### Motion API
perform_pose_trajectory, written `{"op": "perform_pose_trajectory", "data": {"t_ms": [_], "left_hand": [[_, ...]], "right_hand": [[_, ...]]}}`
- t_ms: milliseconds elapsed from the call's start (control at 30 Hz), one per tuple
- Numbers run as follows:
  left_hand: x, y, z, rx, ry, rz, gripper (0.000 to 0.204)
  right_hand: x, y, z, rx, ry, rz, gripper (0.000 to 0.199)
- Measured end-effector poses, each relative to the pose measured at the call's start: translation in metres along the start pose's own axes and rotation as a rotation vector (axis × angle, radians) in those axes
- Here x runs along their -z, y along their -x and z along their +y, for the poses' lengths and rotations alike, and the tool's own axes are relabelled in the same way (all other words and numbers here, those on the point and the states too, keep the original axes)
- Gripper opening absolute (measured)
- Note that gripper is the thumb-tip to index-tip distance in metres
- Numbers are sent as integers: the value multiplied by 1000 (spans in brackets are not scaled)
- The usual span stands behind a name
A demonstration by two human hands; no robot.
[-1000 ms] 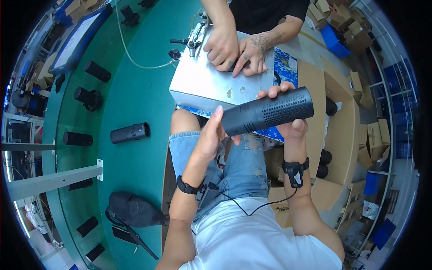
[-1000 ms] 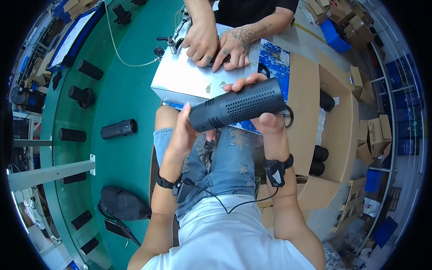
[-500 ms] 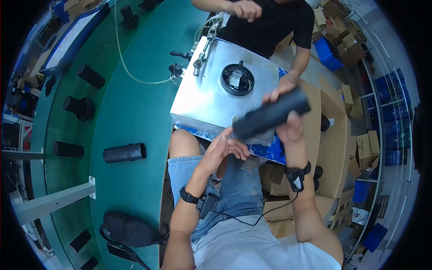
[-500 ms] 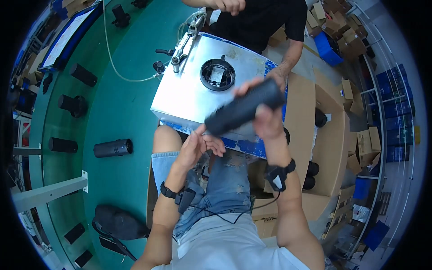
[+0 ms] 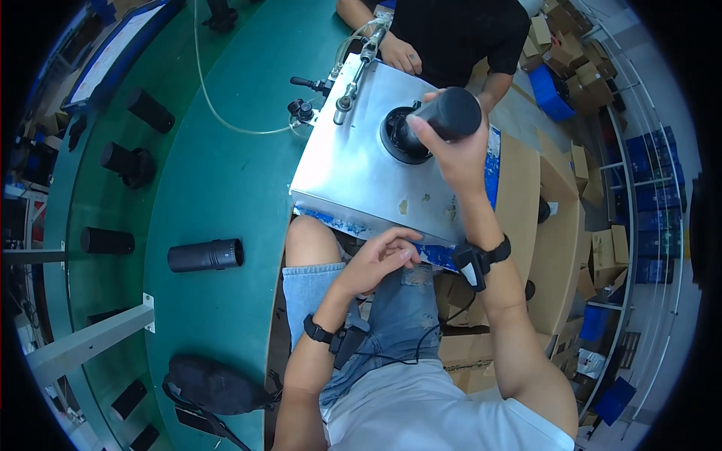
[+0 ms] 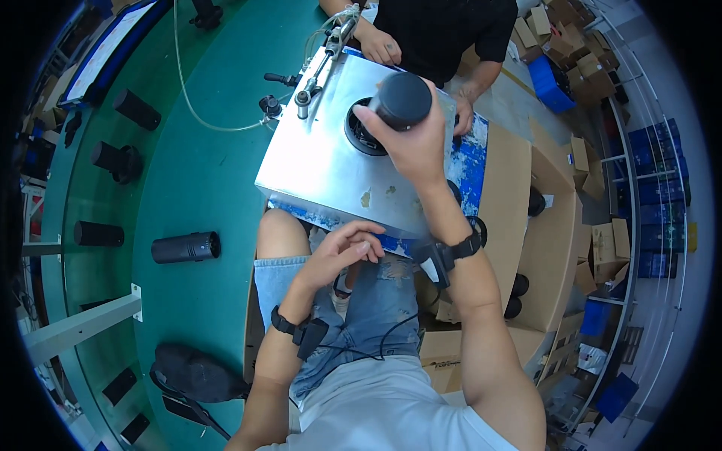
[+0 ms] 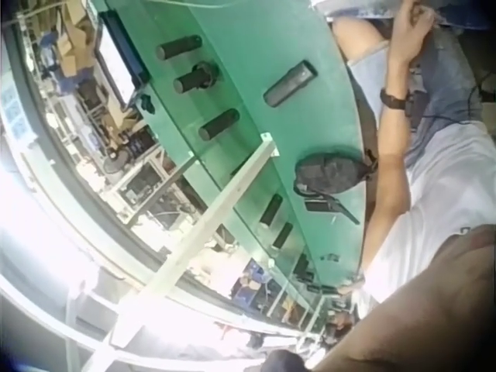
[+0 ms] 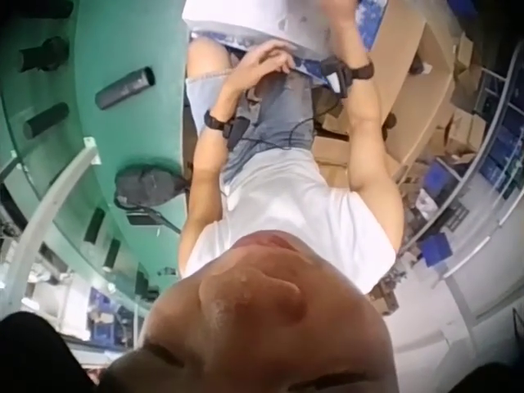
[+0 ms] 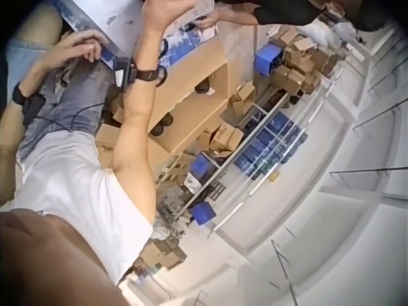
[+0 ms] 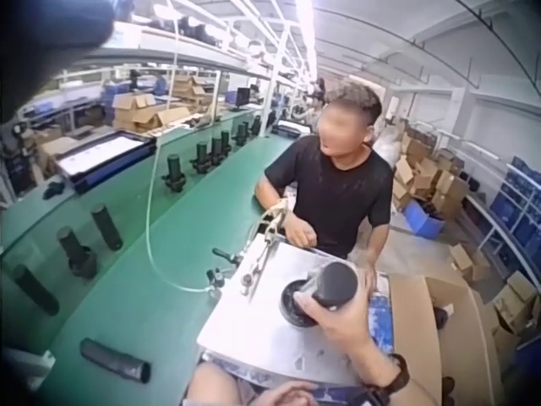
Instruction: The person repeatedly picks up a black cylinder, places it into a machine to be pressed, and then sets the finished unit aside on the table.
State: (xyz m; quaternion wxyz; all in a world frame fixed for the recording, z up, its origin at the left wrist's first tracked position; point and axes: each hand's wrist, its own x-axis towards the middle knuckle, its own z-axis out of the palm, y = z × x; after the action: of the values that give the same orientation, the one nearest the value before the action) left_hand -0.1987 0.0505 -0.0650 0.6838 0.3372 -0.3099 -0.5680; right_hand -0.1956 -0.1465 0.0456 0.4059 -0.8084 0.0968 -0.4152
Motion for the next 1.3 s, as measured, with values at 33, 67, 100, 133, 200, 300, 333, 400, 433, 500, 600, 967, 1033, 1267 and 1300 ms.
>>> {"op": "perform_pose_trajectory", "data": {"t_ms": [33,67,100,133,200,300,333,400,433,500,600,967,1033,1267,1300], "left_hand": [[1,0,-2,-3,0,1,38],[3,0,-7,3,-12,14,37],[4,1,-10,10,-23,27,37],[1,-2,-11,9,-20,16,37],[2,-4,-12,47,-47,40,35],[3,-2,-18,53,-89,80,33],[4,-5,-10,41,-97,101,30],[5,1,-16,45,-97,133,30],[6,0,-18,40,-98,163,29],[4,2,-17,55,-76,161,28],[5,2,-16,49,-69,143,28],[10,19,56,-173,18,196,21],[31,25,96,-210,-107,209,21],[135,-70,196,-394,-802,499,26],[156,-92,194,-357,-858,504,30]], "right_hand": [[1,3,3,2,0,-2,36],[2,6,5,-96,-54,57,35],[3,8,9,-195,-107,115,34],[5,5,16,-192,-52,131,34],[-13,1,35,-170,62,183,38],[-29,4,39,-136,187,244,49],[-32,5,40,-139,170,286,50],[-33,15,41,-178,112,279,49],[-27,9,42,-167,110,282,49],[-4,-4,43,-364,-107,-107,49],[23,-44,46,-250,-342,-423,49],[-6,-11,64,-60,-172,50,36],[0,-22,71,-138,-555,-257,40],[-13,-8,68,-45,-279,-18,40],[-7,-7,70,-52,-319,-77,40]]}}
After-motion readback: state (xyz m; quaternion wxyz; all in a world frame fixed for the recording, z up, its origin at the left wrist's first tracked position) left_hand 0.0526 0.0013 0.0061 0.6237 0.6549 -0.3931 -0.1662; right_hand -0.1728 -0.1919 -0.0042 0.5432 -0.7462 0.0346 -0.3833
